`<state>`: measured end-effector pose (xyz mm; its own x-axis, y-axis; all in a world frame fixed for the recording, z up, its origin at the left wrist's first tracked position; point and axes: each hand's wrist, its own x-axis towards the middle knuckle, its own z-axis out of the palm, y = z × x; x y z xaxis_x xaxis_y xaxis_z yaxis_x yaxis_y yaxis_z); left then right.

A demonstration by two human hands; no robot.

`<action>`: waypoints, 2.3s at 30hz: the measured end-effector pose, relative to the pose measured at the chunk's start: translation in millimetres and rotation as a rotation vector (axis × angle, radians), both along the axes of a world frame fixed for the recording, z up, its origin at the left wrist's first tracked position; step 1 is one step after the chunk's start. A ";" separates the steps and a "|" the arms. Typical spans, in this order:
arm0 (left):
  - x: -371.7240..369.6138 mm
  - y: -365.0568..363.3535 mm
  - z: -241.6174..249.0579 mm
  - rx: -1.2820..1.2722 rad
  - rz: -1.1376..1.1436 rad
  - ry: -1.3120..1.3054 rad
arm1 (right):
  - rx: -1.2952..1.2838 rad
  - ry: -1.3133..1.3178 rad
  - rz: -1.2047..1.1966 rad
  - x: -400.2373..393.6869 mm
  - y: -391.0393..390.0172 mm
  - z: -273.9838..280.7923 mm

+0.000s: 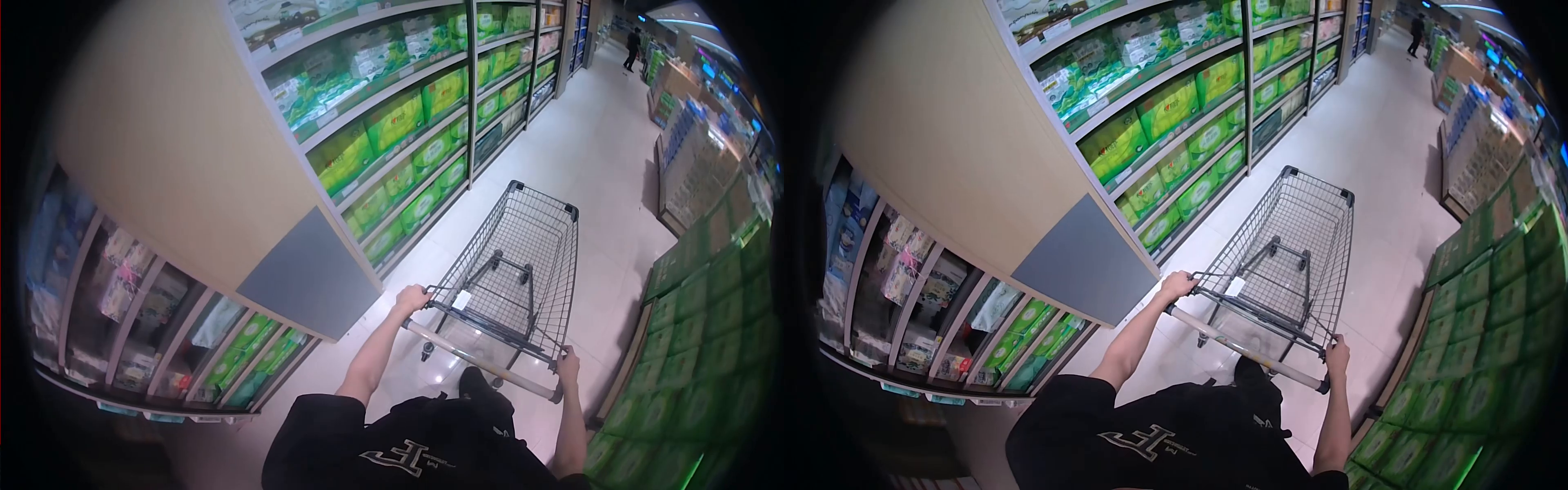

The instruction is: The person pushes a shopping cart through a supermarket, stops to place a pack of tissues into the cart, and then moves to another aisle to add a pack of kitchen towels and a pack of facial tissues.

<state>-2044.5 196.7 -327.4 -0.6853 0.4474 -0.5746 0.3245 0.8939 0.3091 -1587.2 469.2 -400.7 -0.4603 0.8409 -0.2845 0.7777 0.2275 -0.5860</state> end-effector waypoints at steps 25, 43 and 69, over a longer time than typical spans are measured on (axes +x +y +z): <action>-152.1 141.9 1.6 0.065 -0.251 0.447 | -0.039 -0.016 0.057 -197.1 182.6 9.0; -323.2 206.8 -3.7 0.066 -0.071 0.365 | 0.046 -0.117 -0.007 -360.4 194.9 2.6; -551.1 294.5 -52.5 0.186 -0.281 0.451 | -0.116 -0.076 -0.191 -541.5 208.0 -15.2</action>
